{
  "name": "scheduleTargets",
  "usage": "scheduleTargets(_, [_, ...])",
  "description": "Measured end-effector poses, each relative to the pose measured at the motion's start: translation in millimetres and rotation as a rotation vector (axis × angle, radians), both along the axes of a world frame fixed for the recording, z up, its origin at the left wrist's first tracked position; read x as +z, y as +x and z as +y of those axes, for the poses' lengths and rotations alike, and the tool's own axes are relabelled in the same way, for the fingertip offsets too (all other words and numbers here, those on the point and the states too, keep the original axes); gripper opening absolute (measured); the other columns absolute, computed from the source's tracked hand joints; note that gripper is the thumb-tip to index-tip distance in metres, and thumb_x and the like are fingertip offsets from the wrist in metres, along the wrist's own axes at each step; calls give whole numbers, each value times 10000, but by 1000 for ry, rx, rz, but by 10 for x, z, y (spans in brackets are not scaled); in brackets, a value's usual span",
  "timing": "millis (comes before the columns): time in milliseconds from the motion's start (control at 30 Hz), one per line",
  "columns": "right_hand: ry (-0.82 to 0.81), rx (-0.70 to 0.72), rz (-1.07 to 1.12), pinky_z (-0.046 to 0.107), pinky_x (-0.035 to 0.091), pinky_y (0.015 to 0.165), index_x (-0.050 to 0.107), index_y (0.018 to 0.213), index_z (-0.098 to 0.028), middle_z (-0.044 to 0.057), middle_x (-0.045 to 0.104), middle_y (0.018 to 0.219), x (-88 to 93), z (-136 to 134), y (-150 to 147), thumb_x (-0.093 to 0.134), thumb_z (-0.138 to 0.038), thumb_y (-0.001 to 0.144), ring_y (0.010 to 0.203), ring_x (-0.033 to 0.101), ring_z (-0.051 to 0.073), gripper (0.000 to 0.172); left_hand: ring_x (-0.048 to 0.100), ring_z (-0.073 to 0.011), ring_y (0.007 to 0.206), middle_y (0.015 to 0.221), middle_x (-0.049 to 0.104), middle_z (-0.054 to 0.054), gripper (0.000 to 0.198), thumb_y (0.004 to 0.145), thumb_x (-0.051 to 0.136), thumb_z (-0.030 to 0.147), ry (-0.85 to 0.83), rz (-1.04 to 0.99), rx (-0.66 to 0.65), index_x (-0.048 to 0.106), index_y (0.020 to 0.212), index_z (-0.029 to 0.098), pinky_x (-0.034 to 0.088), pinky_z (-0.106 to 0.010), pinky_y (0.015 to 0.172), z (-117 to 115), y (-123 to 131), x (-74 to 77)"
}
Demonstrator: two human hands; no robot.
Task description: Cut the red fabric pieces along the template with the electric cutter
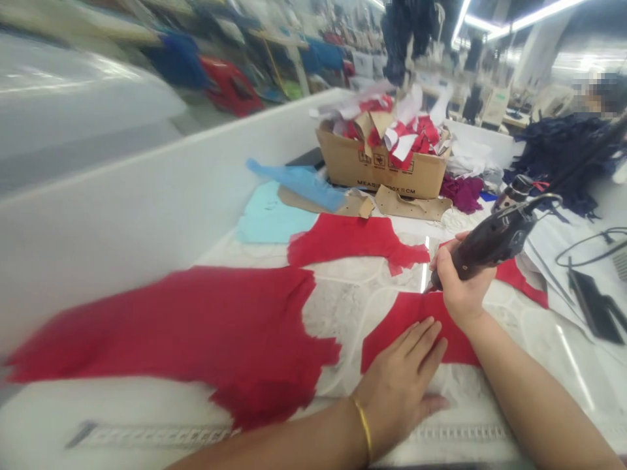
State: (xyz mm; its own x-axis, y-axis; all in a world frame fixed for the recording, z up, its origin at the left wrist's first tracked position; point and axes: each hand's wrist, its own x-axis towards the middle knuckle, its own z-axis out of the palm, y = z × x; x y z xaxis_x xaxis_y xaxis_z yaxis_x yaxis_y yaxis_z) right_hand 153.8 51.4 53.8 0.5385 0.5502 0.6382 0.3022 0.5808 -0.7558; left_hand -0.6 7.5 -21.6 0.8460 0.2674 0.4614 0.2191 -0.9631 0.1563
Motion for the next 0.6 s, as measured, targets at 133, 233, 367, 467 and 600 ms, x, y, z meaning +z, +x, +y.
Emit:
scheduleTargets(133, [16,5,15,273,530,531,562,976,-213,-62,631,655,17,-18,-6,735,-279,860,509,612,125,218,549,-329,1385,1446,599,-217,793,943,549,738,15,-23,6,613,1359,66,422,-413,1185,8,-3,-5])
scheduleTargets(233, [9,10,10,271,536,540,559,1039,-213,-69,637,660,51,-61,43,713,-252,880,507,607,120,224,538,-320,1395,1458,594,-203,780,951,548,726,22,-39,-1,609,1366,67,420,-401,1184,22,-6,1])
scheduleTargets(367, [12,-28,-24,271,537,551,549,1058,-218,-73,640,649,82,-113,154,713,-245,881,518,620,126,243,524,-291,1408,1468,592,-183,780,969,509,727,10,-21,-20,596,1389,75,410,-388,1191,33,-8,5])
scheduleTargets(467, [15,-42,-21,265,537,539,536,1051,-224,-78,633,651,86,-136,220,724,-242,859,500,607,118,269,515,-290,1416,1466,594,-181,780,971,506,726,1,-5,-26,593,1396,78,412,-384,1189,29,-10,3])
scheduleTargets(600, [12,-49,-2,273,537,539,517,1071,-223,-79,619,652,73,-152,255,718,-247,858,498,596,118,294,542,-302,1389,1449,607,-182,766,975,501,720,7,-18,-22,609,1372,74,427,-389,1174,22,-17,5])
